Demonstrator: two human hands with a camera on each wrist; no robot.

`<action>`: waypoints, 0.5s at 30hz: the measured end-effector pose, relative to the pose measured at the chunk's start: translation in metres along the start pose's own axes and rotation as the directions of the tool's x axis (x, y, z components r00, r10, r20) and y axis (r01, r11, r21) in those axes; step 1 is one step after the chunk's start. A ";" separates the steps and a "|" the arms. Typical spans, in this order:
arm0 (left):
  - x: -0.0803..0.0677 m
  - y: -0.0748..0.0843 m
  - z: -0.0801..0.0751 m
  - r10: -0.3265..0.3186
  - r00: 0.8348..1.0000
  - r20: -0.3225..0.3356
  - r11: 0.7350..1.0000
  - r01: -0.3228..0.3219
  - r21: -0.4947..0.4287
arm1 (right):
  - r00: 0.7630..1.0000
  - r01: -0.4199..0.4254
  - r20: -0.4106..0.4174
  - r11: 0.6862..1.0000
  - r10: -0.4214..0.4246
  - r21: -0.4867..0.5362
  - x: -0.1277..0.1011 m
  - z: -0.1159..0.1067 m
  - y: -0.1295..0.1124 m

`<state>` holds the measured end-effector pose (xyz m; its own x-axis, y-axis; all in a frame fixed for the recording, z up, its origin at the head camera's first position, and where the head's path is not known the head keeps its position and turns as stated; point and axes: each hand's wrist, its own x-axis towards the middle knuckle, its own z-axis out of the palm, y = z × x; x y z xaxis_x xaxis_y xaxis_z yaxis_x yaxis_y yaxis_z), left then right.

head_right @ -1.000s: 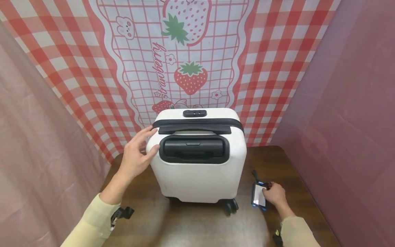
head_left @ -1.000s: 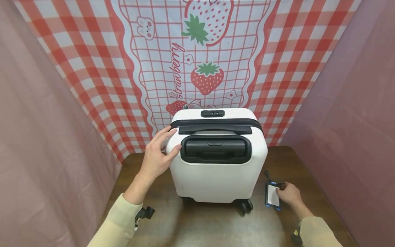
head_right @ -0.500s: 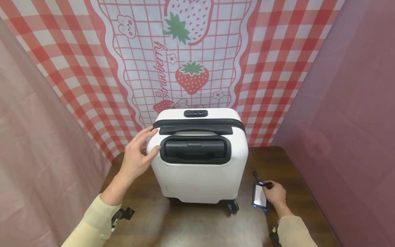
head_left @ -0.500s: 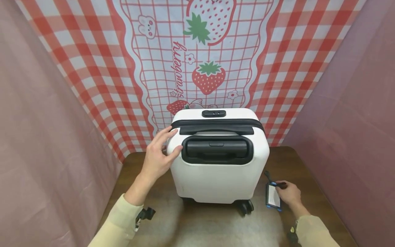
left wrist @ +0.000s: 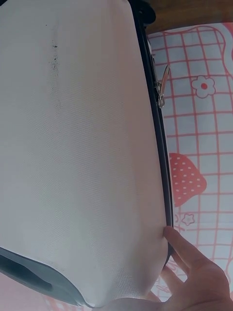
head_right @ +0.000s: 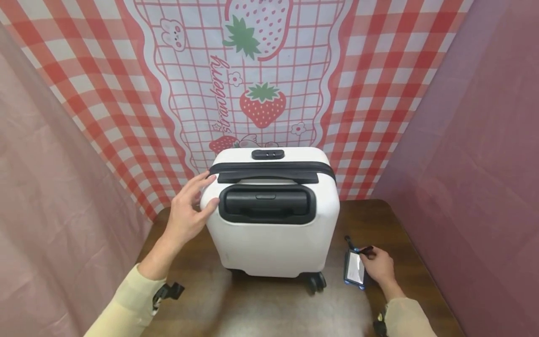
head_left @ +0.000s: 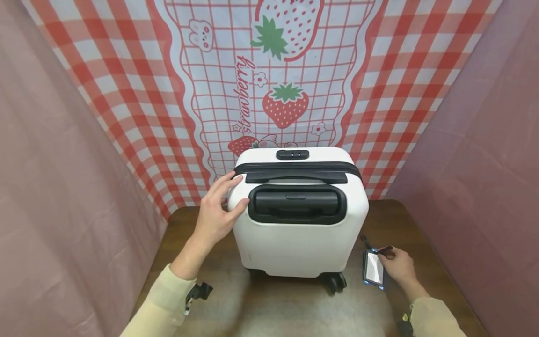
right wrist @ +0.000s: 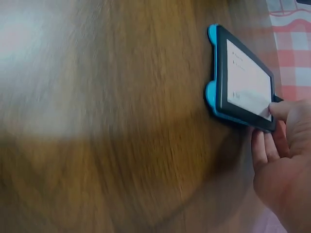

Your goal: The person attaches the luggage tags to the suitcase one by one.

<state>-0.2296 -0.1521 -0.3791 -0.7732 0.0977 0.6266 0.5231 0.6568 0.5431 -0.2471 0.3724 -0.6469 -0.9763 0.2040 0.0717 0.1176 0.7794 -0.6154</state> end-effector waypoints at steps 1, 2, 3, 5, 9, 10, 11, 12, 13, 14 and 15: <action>0.000 0.000 0.000 0.001 1.000 0.000 1.000 -0.001 -0.001 | 1.000 0.013 -0.002 1.000 -0.013 0.000 0.000 -0.002 0.001; 0.000 0.000 0.000 0.002 1.000 0.000 1.000 -0.002 -0.003 | 1.000 0.022 -0.004 1.000 -0.022 -0.007 -0.001 -0.003 0.002; 0.000 0.000 0.000 0.001 1.000 0.001 1.000 -0.001 -0.002 | 1.000 0.030 -0.007 0.999 -0.030 -0.012 -0.001 -0.005 0.003; 0.000 0.001 0.000 0.001 1.000 0.001 1.000 -0.001 -0.003 | 0.999 0.041 -0.012 0.999 -0.042 -0.020 -0.002 -0.008 0.004; -0.001 0.000 0.001 0.004 1.000 -0.003 1.000 -0.004 -0.010 | 0.998 0.058 -0.022 0.998 -0.058 -0.015 -0.002 -0.017 -0.001; -0.001 0.000 0.001 0.006 1.000 -0.004 1.000 -0.006 -0.011 | 0.998 0.061 -0.026 0.998 -0.061 -0.011 -0.002 -0.019 -0.003; -0.001 0.000 0.001 0.006 1.000 -0.005 1.000 -0.006 -0.010 | 0.998 0.064 -0.030 0.998 -0.064 -0.005 -0.002 -0.021 -0.006; -0.001 0.000 0.001 0.005 1.000 -0.004 1.000 -0.006 -0.009 | 0.997 0.065 -0.032 0.998 -0.065 -0.003 -0.001 -0.022 -0.008; -0.001 0.000 0.001 0.006 1.000 -0.004 1.000 -0.006 -0.010 | 0.997 0.069 -0.032 0.998 -0.069 -0.003 -0.001 -0.023 -0.010; -0.001 0.000 0.001 0.005 1.000 -0.003 1.000 -0.005 -0.007 | 0.997 0.073 -0.034 0.997 -0.073 0.002 -0.001 -0.025 -0.013; -0.001 -0.001 0.000 0.005 1.000 -0.002 1.000 -0.005 -0.005 | 0.997 0.075 -0.033 0.997 -0.074 0.009 0.000 -0.025 -0.015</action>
<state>-0.2294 -0.1523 -0.3801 -0.7702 0.0994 0.6300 0.5285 0.6525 0.5432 -0.2440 0.3754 -0.6178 -0.9758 0.1652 0.1434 0.0428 0.7871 -0.6153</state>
